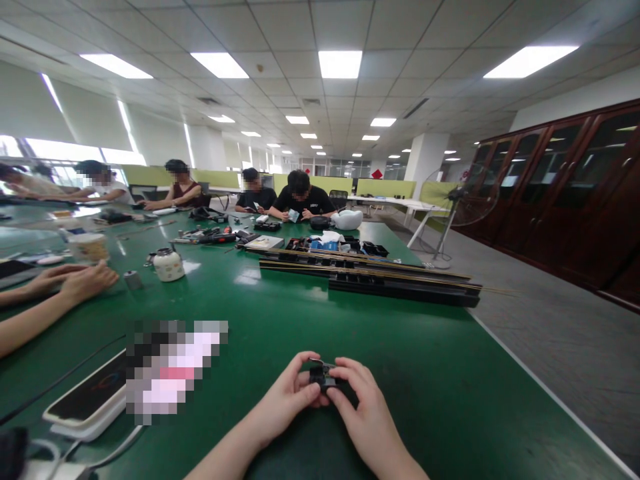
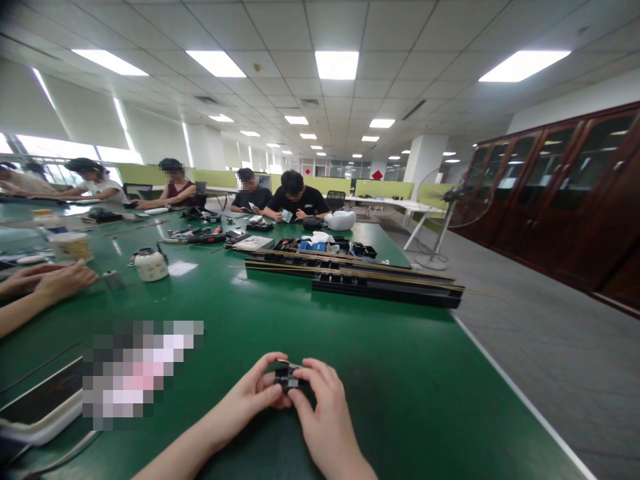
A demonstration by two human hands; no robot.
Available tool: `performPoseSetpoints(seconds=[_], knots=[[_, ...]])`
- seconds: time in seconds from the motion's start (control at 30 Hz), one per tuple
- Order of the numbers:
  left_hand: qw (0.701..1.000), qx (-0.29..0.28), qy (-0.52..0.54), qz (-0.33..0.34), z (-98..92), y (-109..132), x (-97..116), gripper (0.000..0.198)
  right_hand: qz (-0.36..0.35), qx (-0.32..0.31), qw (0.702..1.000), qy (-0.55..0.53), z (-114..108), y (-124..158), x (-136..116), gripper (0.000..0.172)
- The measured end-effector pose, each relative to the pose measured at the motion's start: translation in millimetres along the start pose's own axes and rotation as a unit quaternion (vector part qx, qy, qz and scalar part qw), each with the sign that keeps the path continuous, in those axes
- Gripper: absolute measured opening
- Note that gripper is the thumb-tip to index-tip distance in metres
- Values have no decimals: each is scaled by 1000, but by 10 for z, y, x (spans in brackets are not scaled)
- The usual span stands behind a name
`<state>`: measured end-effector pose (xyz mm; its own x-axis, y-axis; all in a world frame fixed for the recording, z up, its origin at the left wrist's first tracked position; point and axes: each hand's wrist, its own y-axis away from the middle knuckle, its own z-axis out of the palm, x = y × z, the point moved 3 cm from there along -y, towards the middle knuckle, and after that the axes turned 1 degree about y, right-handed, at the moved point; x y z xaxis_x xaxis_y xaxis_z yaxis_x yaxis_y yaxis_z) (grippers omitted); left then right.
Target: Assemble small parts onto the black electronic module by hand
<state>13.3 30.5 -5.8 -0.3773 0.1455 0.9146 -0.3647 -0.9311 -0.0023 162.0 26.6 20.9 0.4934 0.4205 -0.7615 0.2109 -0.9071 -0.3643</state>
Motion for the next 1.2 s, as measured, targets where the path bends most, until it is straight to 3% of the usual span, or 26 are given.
performPoseSetpoints(seconds=[0.17,0.43,0.83,1.0,1.2], knots=[[1000,19,-12,-1,11,-3,13,46,-22,52,998,-16,-53,3,22,17],[999,48,-16,-12,18,5,31,47,67,127,989,-31,-119,15,95,23],[998,58,-5,-17,-35,9,1,50,183,319,926,-87,-361,-12,306,48],[998,61,2,-16,-20,14,13,52,178,369,910,-61,-433,9,315,47],[998,59,-12,-13,-47,-3,-9,54,144,372,916,-49,-409,21,285,47]])
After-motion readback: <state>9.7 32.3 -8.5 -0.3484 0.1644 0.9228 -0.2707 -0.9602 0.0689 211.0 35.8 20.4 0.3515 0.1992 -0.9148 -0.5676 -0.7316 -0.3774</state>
